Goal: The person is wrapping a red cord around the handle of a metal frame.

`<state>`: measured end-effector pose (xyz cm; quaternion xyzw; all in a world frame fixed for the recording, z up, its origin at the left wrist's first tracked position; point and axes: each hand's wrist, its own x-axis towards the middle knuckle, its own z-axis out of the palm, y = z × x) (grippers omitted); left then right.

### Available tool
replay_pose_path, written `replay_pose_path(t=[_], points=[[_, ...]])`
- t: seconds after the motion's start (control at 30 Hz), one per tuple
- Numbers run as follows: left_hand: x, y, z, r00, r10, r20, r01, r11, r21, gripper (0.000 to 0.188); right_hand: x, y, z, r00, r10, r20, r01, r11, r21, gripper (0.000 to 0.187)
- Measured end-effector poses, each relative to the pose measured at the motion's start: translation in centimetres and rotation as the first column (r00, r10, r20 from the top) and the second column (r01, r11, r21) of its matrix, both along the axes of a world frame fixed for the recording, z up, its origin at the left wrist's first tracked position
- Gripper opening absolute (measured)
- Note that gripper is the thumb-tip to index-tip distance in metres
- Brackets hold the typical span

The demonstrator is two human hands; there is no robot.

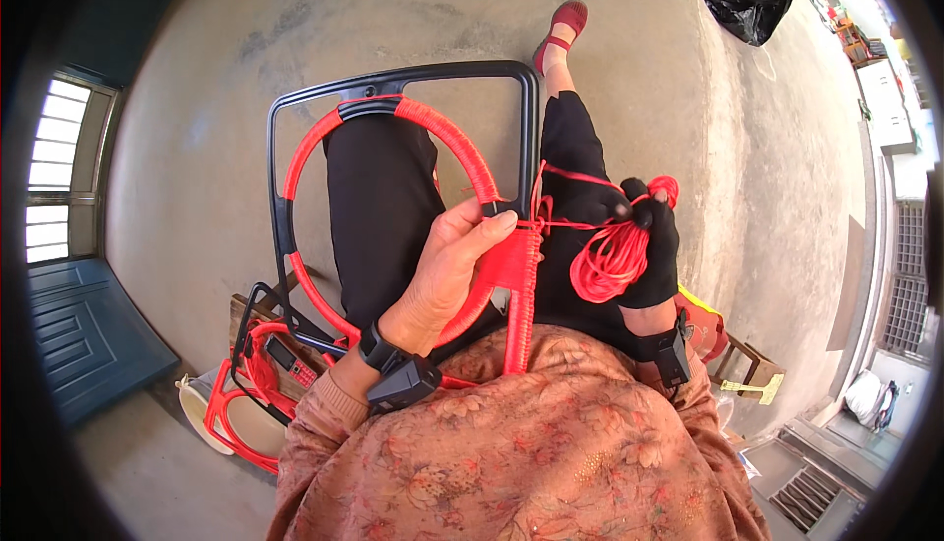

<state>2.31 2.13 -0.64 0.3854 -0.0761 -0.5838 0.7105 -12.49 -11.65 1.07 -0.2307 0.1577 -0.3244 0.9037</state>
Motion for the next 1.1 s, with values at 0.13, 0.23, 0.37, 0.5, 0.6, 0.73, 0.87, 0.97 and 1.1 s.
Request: replay_pose_path(t=[0.13, 0.23, 0.37, 0.5, 0.6, 0.73, 0.87, 0.97, 1.1], points=[[0.0, -0.1, 1.4, 0.993, -0.116, 0.003, 0.115, 0.993, 0.039, 0.024, -0.3, -1.1, -1.1, 1.0, -0.01, 0.006, 0.009, 0.99, 0.143, 0.028], [0.1, -0.3, 2.2, 0.98, -0.195, 0.026, 0.193, 0.979, 0.067, 0.026, -1.3, -1.5, -1.9, 0.999, 0.034, 0.036, -0.04, 0.982, 0.186, 0.027], [0.1, -0.2, 1.9, 0.975, -0.221, -0.004, 0.22, 0.972, 0.081, 0.027, -1.8, -1.2, -1.3, 0.999, 0.051, 0.016, -0.052, 0.993, 0.11, 0.023], [-0.2, -0.1, 1.6, 0.977, -0.213, -0.002, 0.213, 0.974, 0.079, 0.027, -3.7, -1.8, -1.9, 0.964, 0.077, -0.254, -0.084, 0.996, -0.016, 0.017], [-0.6, -0.1, 1.5, 0.977, -0.206, 0.059, 0.197, 0.971, 0.132, 0.024, -4.2, -2.2, -3.4, 0.932, 0.018, -0.361, -0.015, 1.0, 0.011, 0.012], [-0.5, -0.2, -0.2, 0.998, 0.013, -0.055, -0.008, 0.996, 0.09, 0.022, -4.8, -5.0, -4.4, 0.684, -0.11, -0.721, -0.074, 0.973, -0.218, 0.023], [-0.4, 0.4, -0.8, 0.987, 0.158, -0.019, -0.156, 0.985, 0.076, 0.014, -5.1, -5.9, -3.0, 0.576, -0.236, -0.783, -0.221, 0.876, -0.428, 0.03], [-0.7, 0.4, -0.4, 0.985, 0.167, 0.047, -0.17, 0.983, 0.069, 0.014, -3.5, -3.3, -1.3, 0.696, -0.198, -0.69, -0.214, 0.86, -0.463, 0.03], [-0.7, 0.4, -0.2, 0.983, 0.168, 0.074, -0.174, 0.981, 0.089, 0.015, 0.0, 0.0, 0.5, 0.785, -0.129, -0.606, -0.445, 0.563, -0.697, 0.024]])
